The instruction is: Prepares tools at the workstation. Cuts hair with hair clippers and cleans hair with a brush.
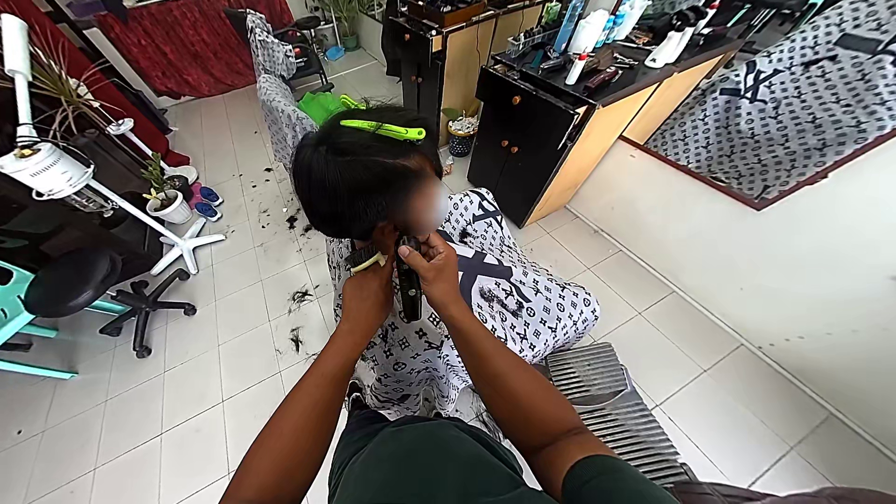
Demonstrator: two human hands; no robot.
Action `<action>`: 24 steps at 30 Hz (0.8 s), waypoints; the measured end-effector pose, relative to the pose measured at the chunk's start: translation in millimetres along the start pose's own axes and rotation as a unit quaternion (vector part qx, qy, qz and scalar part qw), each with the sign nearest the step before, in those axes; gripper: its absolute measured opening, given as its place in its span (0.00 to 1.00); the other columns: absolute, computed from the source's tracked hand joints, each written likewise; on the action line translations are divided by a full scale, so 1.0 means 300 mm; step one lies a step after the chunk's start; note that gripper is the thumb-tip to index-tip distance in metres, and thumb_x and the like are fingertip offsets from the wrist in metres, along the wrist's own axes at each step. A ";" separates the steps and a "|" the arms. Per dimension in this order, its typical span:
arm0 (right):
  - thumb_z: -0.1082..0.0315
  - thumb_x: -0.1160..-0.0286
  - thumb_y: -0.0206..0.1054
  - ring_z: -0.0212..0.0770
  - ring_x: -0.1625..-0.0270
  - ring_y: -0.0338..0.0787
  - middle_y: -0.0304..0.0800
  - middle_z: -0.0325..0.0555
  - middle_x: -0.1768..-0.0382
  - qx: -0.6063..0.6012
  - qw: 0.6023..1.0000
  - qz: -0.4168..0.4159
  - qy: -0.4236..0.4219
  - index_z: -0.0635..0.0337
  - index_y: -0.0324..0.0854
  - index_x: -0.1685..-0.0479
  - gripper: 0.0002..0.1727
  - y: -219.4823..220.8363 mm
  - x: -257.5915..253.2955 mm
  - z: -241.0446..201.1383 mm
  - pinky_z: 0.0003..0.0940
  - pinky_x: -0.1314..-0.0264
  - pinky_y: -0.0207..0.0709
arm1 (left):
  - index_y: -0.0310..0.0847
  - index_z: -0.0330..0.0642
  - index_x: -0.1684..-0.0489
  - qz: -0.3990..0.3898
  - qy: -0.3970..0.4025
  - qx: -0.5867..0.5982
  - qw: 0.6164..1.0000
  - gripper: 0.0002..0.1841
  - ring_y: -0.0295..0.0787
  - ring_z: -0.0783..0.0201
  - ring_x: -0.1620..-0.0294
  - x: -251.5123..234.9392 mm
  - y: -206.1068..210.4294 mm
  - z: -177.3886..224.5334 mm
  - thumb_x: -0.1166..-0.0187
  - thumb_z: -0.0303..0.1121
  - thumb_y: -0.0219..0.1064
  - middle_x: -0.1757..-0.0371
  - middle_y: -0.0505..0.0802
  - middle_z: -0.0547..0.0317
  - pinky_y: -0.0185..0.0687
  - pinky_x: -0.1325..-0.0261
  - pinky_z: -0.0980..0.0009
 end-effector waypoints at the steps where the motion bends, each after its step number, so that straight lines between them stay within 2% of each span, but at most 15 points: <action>1: 0.74 0.29 0.72 0.33 0.74 0.90 0.89 0.42 0.72 0.006 1.000 0.001 0.001 0.61 0.79 0.55 0.08 0.001 -0.003 0.000 0.31 0.68 0.88 | 0.84 0.37 0.34 -0.004 -0.001 0.002 1.000 0.17 0.92 0.36 0.59 0.000 0.001 -0.001 0.17 0.28 0.60 0.60 0.92 0.38 0.83 0.62 0.41; 3: 0.72 0.26 0.70 0.35 0.74 0.90 0.89 0.43 0.73 0.000 1.000 0.005 0.014 0.61 0.79 0.55 0.07 -0.003 -0.008 0.006 0.33 0.69 0.89 | 0.84 0.40 0.32 -0.002 0.004 0.002 1.000 0.18 0.92 0.36 0.60 -0.004 0.005 -0.005 0.17 0.29 0.59 0.61 0.92 0.38 0.83 0.64 0.42; 4: 0.71 0.24 0.69 0.36 0.75 0.91 0.89 0.44 0.73 -0.014 1.000 0.009 0.021 0.61 0.79 0.55 0.06 -0.008 -0.008 0.013 0.34 0.68 0.89 | 0.81 0.42 0.27 -0.010 0.008 0.006 1.000 0.20 0.92 0.36 0.61 -0.005 0.005 -0.006 0.17 0.29 0.59 0.61 0.91 0.38 0.83 0.64 0.41; 6: 0.68 0.20 0.65 0.37 0.76 0.90 0.89 0.45 0.75 -0.060 0.997 0.020 0.035 0.61 0.78 0.56 0.06 -0.023 0.002 0.025 0.35 0.70 0.89 | 0.67 0.48 0.12 -0.037 0.026 0.013 0.999 0.29 0.91 0.37 0.60 -0.004 0.010 -0.016 0.16 0.32 0.60 0.60 0.91 0.39 0.82 0.60 0.41; 7: 0.67 0.19 0.63 0.38 0.77 0.91 0.89 0.46 0.75 -0.092 0.995 0.025 0.042 0.61 0.79 0.56 0.06 -0.034 0.014 0.024 0.35 0.70 0.89 | 0.63 0.46 0.10 -0.002 0.060 0.036 0.998 0.32 0.91 0.37 0.62 0.006 0.018 -0.029 0.17 0.32 0.62 0.61 0.92 0.39 0.82 0.60 0.41; 8: 0.67 0.19 0.61 0.38 0.76 0.91 0.90 0.48 0.74 -0.126 0.991 0.031 0.045 0.62 0.79 0.56 0.07 -0.046 0.028 0.019 0.33 0.70 0.90 | 0.64 0.42 0.10 0.073 0.104 0.071 0.989 0.34 0.92 0.39 0.64 0.021 0.027 -0.046 0.20 0.31 0.64 0.60 0.93 0.40 0.85 0.63 0.42; 9: 0.67 0.19 0.60 0.38 0.76 0.92 0.92 0.49 0.71 -0.160 0.986 0.036 0.044 0.62 0.79 0.55 0.08 -0.059 0.043 0.009 0.32 0.70 0.90 | 0.68 0.39 0.13 0.161 0.139 0.106 0.971 0.33 0.94 0.41 0.65 0.035 0.031 -0.063 0.24 0.30 0.67 0.55 0.94 0.39 0.88 0.65 0.44; 11: 0.64 0.22 0.62 0.38 0.74 0.94 0.95 0.52 0.65 -0.214 0.975 0.045 0.034 0.61 0.80 0.53 0.10 -0.079 0.065 -0.003 0.30 0.69 0.90 | 0.81 0.38 0.25 0.289 0.146 0.166 0.932 0.26 0.95 0.47 0.57 0.056 -0.003 -0.076 0.27 0.28 0.69 0.44 0.93 0.38 0.89 0.63 0.52; 13: 0.63 0.22 0.64 0.38 0.74 0.94 0.96 0.52 0.64 -0.232 0.971 0.044 0.030 0.60 0.81 0.52 0.11 -0.085 0.066 0.001 0.29 0.69 0.90 | 0.91 0.37 0.42 0.352 0.121 0.202 0.906 0.16 0.91 0.55 0.56 0.052 -0.075 -0.060 0.27 0.28 0.72 0.44 0.92 0.40 0.85 0.64 0.64; 14: 0.65 0.22 0.63 0.37 0.74 0.94 0.96 0.51 0.65 -0.227 0.973 0.038 0.034 0.61 0.81 0.51 0.10 -0.082 0.062 0.008 0.29 0.69 0.90 | 0.93 0.37 0.48 0.368 0.110 0.210 0.899 0.12 0.89 0.58 0.57 0.043 -0.108 -0.047 0.27 0.29 0.74 0.46 0.92 0.41 0.82 0.65 0.68; 16: 0.68 0.21 0.62 0.37 0.74 0.93 0.94 0.50 0.66 -0.210 0.977 0.018 0.040 0.62 0.82 0.52 0.08 -0.067 0.049 0.024 0.30 0.69 0.90 | 0.94 0.39 0.53 0.375 0.098 0.203 0.899 0.10 0.88 0.61 0.59 0.015 -0.153 -0.025 0.25 0.34 0.77 0.52 0.92 0.45 0.80 0.62 0.69; 18: 0.69 0.23 0.65 0.37 0.74 0.92 0.92 0.47 0.70 -0.187 0.981 -0.001 0.044 0.61 0.82 0.54 0.06 -0.049 0.036 0.030 0.32 0.68 0.90 | 0.95 0.42 0.55 0.374 0.099 0.187 0.903 0.10 0.92 0.60 0.58 -0.012 -0.167 -0.016 0.25 0.38 0.77 0.58 0.94 0.49 0.85 0.56 0.64; 20: 0.71 0.25 0.68 0.37 0.74 0.92 0.92 0.47 0.72 -0.170 0.985 -0.012 0.040 0.62 0.82 0.55 0.06 -0.034 0.029 0.034 0.33 0.67 0.90 | 0.95 0.43 0.56 0.367 0.095 0.178 0.908 0.09 0.92 0.59 0.60 -0.025 -0.170 -0.017 0.24 0.38 0.77 0.61 0.95 0.50 0.85 0.56 0.61; 24: 0.74 0.26 0.70 0.35 0.74 0.91 0.92 0.46 0.71 -0.146 0.988 -0.025 0.037 0.64 0.84 0.53 0.07 -0.015 0.020 0.046 0.31 0.68 0.89 | 0.96 0.45 0.56 0.325 0.062 0.197 0.923 0.08 0.90 0.61 0.60 -0.027 -0.168 -0.040 0.23 0.37 0.75 0.61 0.95 0.52 0.83 0.54 0.61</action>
Point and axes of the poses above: each hand's wrist, its own x-axis away from the middle knuckle, its own y-axis out of the palm, z = x × y, the point moved 4 cm from there along -x, towards the middle knuckle
